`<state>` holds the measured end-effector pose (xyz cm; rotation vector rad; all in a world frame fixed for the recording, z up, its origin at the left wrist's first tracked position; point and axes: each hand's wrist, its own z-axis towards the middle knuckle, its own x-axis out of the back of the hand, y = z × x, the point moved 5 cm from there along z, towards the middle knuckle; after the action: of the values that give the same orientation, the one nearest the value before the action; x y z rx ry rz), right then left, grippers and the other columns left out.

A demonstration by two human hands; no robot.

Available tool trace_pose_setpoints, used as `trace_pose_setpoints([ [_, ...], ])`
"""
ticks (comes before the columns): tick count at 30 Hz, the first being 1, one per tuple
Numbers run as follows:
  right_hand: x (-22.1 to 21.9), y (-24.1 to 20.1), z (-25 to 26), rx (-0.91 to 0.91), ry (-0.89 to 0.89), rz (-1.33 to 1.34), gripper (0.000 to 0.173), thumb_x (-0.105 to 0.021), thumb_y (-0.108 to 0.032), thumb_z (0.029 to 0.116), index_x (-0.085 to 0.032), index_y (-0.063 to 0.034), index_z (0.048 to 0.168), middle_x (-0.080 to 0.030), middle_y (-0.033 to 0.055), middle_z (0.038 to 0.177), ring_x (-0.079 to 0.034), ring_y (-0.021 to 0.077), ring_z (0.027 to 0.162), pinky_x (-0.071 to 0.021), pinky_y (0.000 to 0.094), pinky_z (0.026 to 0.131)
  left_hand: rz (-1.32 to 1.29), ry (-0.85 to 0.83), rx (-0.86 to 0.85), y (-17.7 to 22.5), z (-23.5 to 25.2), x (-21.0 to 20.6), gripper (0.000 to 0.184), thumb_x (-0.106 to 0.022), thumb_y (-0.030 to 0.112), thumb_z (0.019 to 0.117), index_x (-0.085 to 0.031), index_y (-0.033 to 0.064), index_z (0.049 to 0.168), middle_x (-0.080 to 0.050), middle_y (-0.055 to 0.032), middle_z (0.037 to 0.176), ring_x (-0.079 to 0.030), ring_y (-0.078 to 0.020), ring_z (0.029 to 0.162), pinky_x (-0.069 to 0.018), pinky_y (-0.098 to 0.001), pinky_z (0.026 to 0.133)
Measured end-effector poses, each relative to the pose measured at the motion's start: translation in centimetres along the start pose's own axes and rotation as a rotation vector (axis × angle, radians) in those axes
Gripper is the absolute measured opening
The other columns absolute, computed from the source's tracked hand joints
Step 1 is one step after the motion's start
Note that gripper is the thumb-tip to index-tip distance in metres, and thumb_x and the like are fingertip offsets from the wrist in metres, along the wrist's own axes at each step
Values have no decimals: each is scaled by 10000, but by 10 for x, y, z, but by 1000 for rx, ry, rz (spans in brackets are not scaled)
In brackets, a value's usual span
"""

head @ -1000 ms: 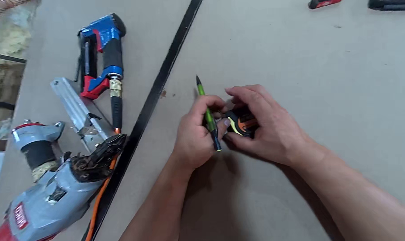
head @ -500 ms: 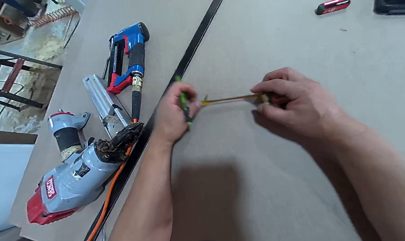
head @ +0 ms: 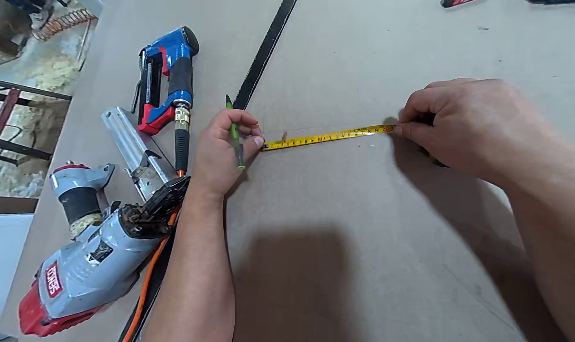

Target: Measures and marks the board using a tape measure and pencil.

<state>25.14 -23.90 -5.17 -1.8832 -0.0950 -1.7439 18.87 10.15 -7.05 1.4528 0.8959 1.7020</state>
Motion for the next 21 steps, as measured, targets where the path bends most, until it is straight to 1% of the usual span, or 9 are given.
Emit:
trace_pose_setpoints([
  [1,-1,-1,0,1,2,-9,126,-691,-264,986,-698,-210,872,-681,0,900,-659,235,886,-505,520,678,-17,14,10,-1,1,-1,337,-717,11,882,-620,102,1191,-716,-31,1044,-700,-152,948,-605,-314,824],
  [3,-1,-2,0,-25,2,-14,136,-691,-262,986,-692,-204,863,-680,7,887,-662,246,868,-502,529,662,-35,41,27,0,1,-3,352,-702,-38,869,-619,96,1184,-704,-37,1040,-694,-156,944,-605,-318,817],
  [6,0,-5,-1,-99,-9,-18,150,-685,-280,991,-696,-199,866,-681,38,842,-666,275,813,-491,550,626,-14,54,25,0,2,-4,326,-736,12,888,-633,101,1185,-700,-24,1029,-687,-126,932,-601,-291,807],
  [8,0,-6,-2,-134,-11,-17,150,-679,-285,993,-696,-204,868,-674,43,811,-663,281,786,-481,546,604,7,52,21,0,1,-5,327,-749,31,885,-633,105,1181,-696,-16,1033,-681,-113,935,-593,-276,815],
  [10,0,-6,-2,-140,-10,-17,153,-679,-291,990,-692,-209,861,-664,34,784,-659,272,764,-475,536,593,48,49,34,1,1,-7,338,-751,27,877,-636,124,1180,-694,-4,1038,-679,-98,936,-587,-262,816],
  [14,0,-4,-2,-149,-39,-10,158,-682,-302,982,-685,-223,845,-655,0,754,-651,222,729,-482,500,582,102,56,83,3,1,-10,325,-753,66,891,-644,153,1185,-695,10,1060,-675,-80,926,-582,-258,791],
  [17,0,-4,-2,-153,-72,-2,131,-678,-296,980,-688,-234,866,-661,-17,769,-653,195,740,-496,478,596,132,59,74,4,-2,-10,312,-738,82,900,-637,163,1184,-695,18,1051,-668,-65,876,-572,-239,749],
  [19,0,-5,-2,-154,-85,1,121,-675,-297,984,-688,-239,878,-661,-26,780,-653,187,748,-496,471,603,139,68,92,5,-3,-9,304,-740,72,914,-632,160,1184,-690,11,1045,-661,-73,839,-565,-243,719],
  [21,0,-6,-1,-153,-91,0,119,-672,-296,986,-689,-238,883,-660,-29,784,-652,183,749,-498,466,605,145,70,94,5,-3,-9,299,-739,75,913,-632,159,1179,-686,13,1039,-660,-74,844,-565,-246,728],
])
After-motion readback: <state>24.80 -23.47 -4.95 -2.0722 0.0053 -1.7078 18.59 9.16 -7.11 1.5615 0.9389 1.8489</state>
